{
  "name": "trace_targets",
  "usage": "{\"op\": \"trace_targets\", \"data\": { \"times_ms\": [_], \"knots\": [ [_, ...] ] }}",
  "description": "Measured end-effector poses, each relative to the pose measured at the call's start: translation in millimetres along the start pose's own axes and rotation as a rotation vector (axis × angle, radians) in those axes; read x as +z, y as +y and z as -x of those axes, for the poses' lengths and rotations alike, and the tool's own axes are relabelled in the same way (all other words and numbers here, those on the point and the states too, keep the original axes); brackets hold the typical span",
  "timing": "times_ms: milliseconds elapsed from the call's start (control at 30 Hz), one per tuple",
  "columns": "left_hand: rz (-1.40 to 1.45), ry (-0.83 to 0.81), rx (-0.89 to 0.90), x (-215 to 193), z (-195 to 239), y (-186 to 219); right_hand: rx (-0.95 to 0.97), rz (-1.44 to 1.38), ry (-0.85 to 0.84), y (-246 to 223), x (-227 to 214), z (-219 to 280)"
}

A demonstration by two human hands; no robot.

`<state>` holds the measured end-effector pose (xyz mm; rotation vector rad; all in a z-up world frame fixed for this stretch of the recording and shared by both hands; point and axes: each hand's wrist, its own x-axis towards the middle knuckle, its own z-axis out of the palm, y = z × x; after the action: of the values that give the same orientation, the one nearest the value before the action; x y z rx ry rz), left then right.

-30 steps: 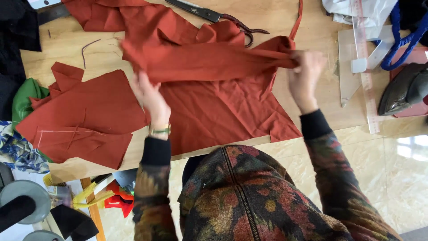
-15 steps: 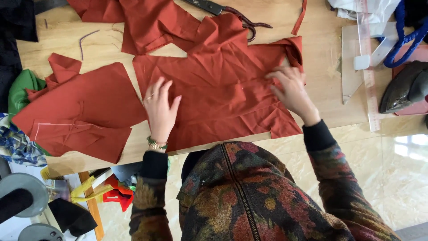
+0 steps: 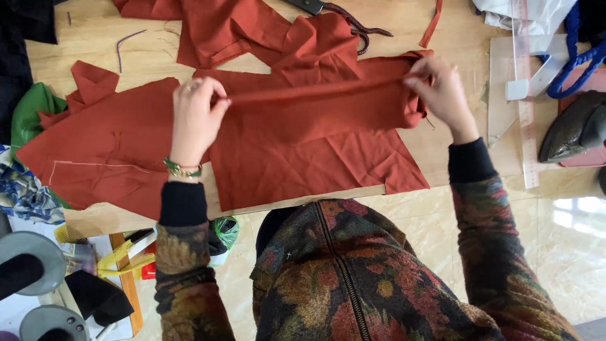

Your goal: Cutting a pattern piece from orange fabric using scissors and then arranging and smoothing the cut pieces on a table.

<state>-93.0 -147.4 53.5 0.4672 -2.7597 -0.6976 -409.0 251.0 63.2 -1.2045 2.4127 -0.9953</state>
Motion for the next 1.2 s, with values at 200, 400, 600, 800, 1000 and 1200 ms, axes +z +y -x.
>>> {"op": "trace_targets", "data": {
  "times_ms": [200, 400, 600, 800, 1000, 1200],
  "knots": [
    [-0.062, 0.219, 0.11, -35.9, -31.5, 5.3, -0.065, 0.115, 0.207, -6.9, -29.7, -28.4],
    [-0.055, 0.539, 0.206, -65.7, -13.0, 42.8, -0.299, 0.536, 0.551, -16.6, -38.9, -5.9],
    [-0.1, 0.341, 0.107, 11.2, 81.3, 3.4, -0.296, 0.619, 0.361, 49.6, 40.0, 78.3],
    [-0.148, 0.191, -0.027, 53.9, 135.7, -1.7, -0.232, 0.492, 0.275, 40.3, 79.6, 109.8],
    [-0.158, 0.241, -0.057, 53.8, 141.3, 0.1, -0.167, 0.466, 0.261, 46.2, 81.8, 114.3],
    [-0.18, 0.285, -0.1, 51.1, 142.4, -2.3, -0.166, 0.459, 0.261, 34.2, 78.6, 110.2]
  ]
}}
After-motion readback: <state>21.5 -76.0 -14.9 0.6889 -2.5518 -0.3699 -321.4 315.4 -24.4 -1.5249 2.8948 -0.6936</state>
